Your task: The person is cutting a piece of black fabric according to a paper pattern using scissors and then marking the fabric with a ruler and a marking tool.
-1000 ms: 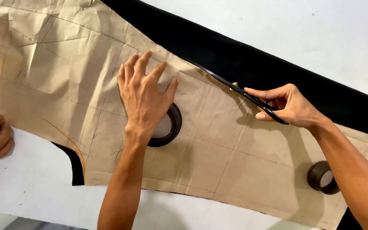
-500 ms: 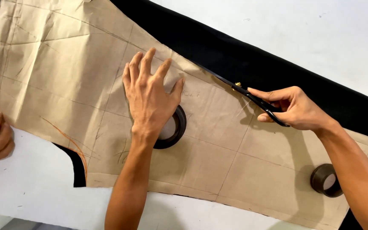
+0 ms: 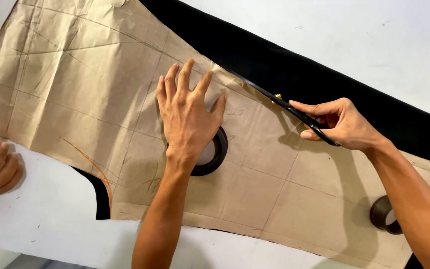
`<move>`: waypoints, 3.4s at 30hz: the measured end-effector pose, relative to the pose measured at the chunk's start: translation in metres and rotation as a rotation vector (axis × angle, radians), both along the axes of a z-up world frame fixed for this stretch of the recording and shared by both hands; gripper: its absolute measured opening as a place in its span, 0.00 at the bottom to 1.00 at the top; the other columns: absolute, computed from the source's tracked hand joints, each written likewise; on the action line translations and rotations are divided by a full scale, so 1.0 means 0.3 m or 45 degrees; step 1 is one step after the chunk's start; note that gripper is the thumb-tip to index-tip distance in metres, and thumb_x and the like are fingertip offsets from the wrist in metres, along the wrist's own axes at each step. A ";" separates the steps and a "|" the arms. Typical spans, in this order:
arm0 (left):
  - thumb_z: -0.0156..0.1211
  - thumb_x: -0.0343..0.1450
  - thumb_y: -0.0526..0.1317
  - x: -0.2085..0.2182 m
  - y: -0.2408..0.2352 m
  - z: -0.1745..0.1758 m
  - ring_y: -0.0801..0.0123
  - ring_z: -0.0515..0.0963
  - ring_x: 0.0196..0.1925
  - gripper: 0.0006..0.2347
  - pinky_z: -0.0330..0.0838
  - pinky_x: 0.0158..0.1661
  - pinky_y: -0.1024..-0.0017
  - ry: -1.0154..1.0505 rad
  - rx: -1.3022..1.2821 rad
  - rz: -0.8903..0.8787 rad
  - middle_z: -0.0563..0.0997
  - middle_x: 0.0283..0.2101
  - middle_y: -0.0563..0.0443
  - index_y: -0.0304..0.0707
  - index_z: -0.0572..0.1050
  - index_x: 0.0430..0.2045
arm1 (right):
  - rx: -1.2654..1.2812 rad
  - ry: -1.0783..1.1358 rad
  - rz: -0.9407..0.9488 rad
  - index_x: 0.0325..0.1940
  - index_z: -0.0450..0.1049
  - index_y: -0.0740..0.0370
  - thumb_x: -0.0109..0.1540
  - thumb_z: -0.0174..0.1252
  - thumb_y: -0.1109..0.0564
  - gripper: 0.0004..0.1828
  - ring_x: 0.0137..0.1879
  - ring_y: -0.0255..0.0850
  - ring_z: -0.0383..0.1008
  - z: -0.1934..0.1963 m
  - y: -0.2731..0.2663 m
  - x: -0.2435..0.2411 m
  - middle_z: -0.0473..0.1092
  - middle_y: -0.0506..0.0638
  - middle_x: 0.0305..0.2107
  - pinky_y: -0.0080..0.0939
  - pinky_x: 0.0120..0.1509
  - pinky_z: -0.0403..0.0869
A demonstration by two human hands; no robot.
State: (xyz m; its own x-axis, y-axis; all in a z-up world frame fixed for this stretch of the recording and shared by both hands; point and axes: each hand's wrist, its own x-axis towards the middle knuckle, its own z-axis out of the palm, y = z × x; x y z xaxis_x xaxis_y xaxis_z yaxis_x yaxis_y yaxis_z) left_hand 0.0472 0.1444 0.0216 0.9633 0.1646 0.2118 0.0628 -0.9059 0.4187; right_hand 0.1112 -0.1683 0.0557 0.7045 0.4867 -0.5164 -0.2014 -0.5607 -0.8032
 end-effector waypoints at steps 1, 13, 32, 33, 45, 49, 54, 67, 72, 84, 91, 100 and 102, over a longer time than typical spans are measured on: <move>0.69 0.68 0.52 0.000 0.000 0.001 0.45 0.65 0.69 0.20 0.56 0.67 0.41 0.011 -0.001 0.000 0.71 0.65 0.41 0.46 0.80 0.51 | 0.017 0.005 0.019 0.65 0.75 0.56 0.50 0.71 0.57 0.37 0.22 0.30 0.44 0.001 0.002 0.001 0.52 0.37 0.15 0.32 0.25 0.46; 0.66 0.67 0.53 0.004 0.004 -0.025 0.47 0.66 0.67 0.18 0.56 0.65 0.43 -0.039 0.002 0.042 0.73 0.63 0.44 0.49 0.82 0.48 | -0.054 0.038 0.011 0.66 0.75 0.57 0.52 0.69 0.59 0.36 0.25 0.32 0.44 0.051 0.043 0.006 0.49 0.39 0.18 0.35 0.28 0.47; 0.76 0.61 0.63 0.091 0.278 -0.048 0.52 0.63 0.66 0.31 0.53 0.62 0.48 -0.211 0.121 -0.119 0.68 0.64 0.49 0.49 0.78 0.54 | 0.061 0.147 -0.115 0.65 0.76 0.59 0.52 0.69 0.60 0.35 0.21 0.31 0.48 0.044 0.103 0.001 0.53 0.44 0.12 0.34 0.27 0.50; 0.76 0.61 0.63 0.093 0.279 -0.052 0.52 0.63 0.66 0.31 0.53 0.62 0.48 -0.198 0.106 -0.119 0.68 0.64 0.49 0.49 0.78 0.54 | 0.045 0.160 -0.117 0.65 0.76 0.59 0.52 0.69 0.60 0.35 0.21 0.31 0.48 0.036 0.102 0.001 0.53 0.44 0.12 0.34 0.27 0.50; 0.76 0.62 0.67 0.100 0.287 -0.059 0.51 0.59 0.72 0.37 0.45 0.68 0.45 -0.074 0.064 -0.065 0.65 0.70 0.48 0.53 0.74 0.62 | -0.010 0.117 -0.070 0.68 0.74 0.58 0.50 0.72 0.58 0.40 0.28 0.33 0.47 -0.033 0.068 0.012 0.55 0.38 0.23 0.34 0.31 0.50; 0.76 0.61 0.67 0.101 0.286 -0.054 0.49 0.60 0.73 0.36 0.44 0.68 0.46 -0.083 0.064 -0.061 0.66 0.70 0.48 0.52 0.75 0.61 | 0.123 0.109 -0.078 0.66 0.74 0.62 0.49 0.71 0.53 0.40 0.27 0.33 0.49 -0.016 0.120 0.024 0.58 0.40 0.21 0.33 0.29 0.51; 0.76 0.62 0.67 0.104 0.289 -0.056 0.48 0.60 0.73 0.36 0.44 0.68 0.45 -0.087 0.057 -0.069 0.66 0.70 0.46 0.51 0.75 0.61 | 0.028 0.124 -0.079 0.67 0.74 0.61 0.49 0.71 0.55 0.40 0.26 0.34 0.46 -0.006 0.146 0.039 0.52 0.42 0.18 0.35 0.30 0.47; 0.74 0.63 0.68 0.103 0.293 -0.054 0.49 0.60 0.73 0.36 0.45 0.69 0.45 -0.098 0.030 -0.060 0.66 0.70 0.47 0.50 0.75 0.61 | 0.068 0.108 -0.086 0.66 0.74 0.63 0.48 0.71 0.55 0.40 0.27 0.33 0.48 0.000 0.193 0.061 0.54 0.40 0.21 0.33 0.29 0.49; 0.72 0.64 0.68 0.103 0.294 -0.058 0.48 0.60 0.73 0.36 0.45 0.69 0.45 -0.103 0.027 -0.053 0.65 0.71 0.47 0.48 0.76 0.61 | 0.066 0.120 -0.071 0.68 0.73 0.63 0.49 0.71 0.57 0.41 0.29 0.33 0.51 -0.014 0.214 0.072 0.58 0.39 0.24 0.32 0.33 0.54; 0.74 0.62 0.69 0.099 0.296 -0.055 0.49 0.60 0.73 0.37 0.46 0.69 0.44 -0.060 0.029 -0.046 0.65 0.71 0.47 0.50 0.75 0.62 | 0.131 0.137 -0.146 0.68 0.72 0.66 0.49 0.71 0.58 0.42 0.29 0.25 0.55 -0.022 0.255 0.046 0.64 0.36 0.25 0.26 0.30 0.57; 0.73 0.62 0.69 0.100 0.299 -0.054 0.50 0.60 0.74 0.37 0.47 0.69 0.45 -0.052 0.036 -0.037 0.65 0.71 0.48 0.51 0.74 0.63 | 0.065 0.058 -0.141 0.68 0.72 0.65 0.50 0.70 0.59 0.40 0.27 0.29 0.51 -0.007 0.335 0.043 0.57 0.38 0.20 0.30 0.29 0.52; 0.73 0.62 0.67 0.101 0.302 -0.045 0.50 0.60 0.74 0.36 0.48 0.69 0.45 -0.059 -0.012 -0.032 0.66 0.70 0.47 0.50 0.75 0.61 | -0.027 0.041 -0.141 0.68 0.72 0.63 0.51 0.70 0.62 0.40 0.26 0.30 0.49 -0.004 0.358 0.036 0.54 0.38 0.22 0.31 0.28 0.52; 0.73 0.62 0.67 0.100 0.302 -0.042 0.50 0.60 0.74 0.36 0.48 0.69 0.44 -0.052 -0.015 -0.035 0.65 0.71 0.47 0.50 0.75 0.61 | -0.061 0.052 -0.151 0.68 0.72 0.63 0.50 0.70 0.60 0.40 0.25 0.30 0.47 -0.005 0.359 0.040 0.53 0.39 0.20 0.32 0.27 0.50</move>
State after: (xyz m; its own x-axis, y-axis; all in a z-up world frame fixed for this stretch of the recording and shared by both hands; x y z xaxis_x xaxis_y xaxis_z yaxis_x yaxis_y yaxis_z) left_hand 0.0772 0.2351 0.0090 0.9582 0.1413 0.2489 0.0210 -0.9020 0.4311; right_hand 0.1232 -0.0607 0.0541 0.7339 0.3751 -0.5663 -0.3004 -0.5685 -0.7659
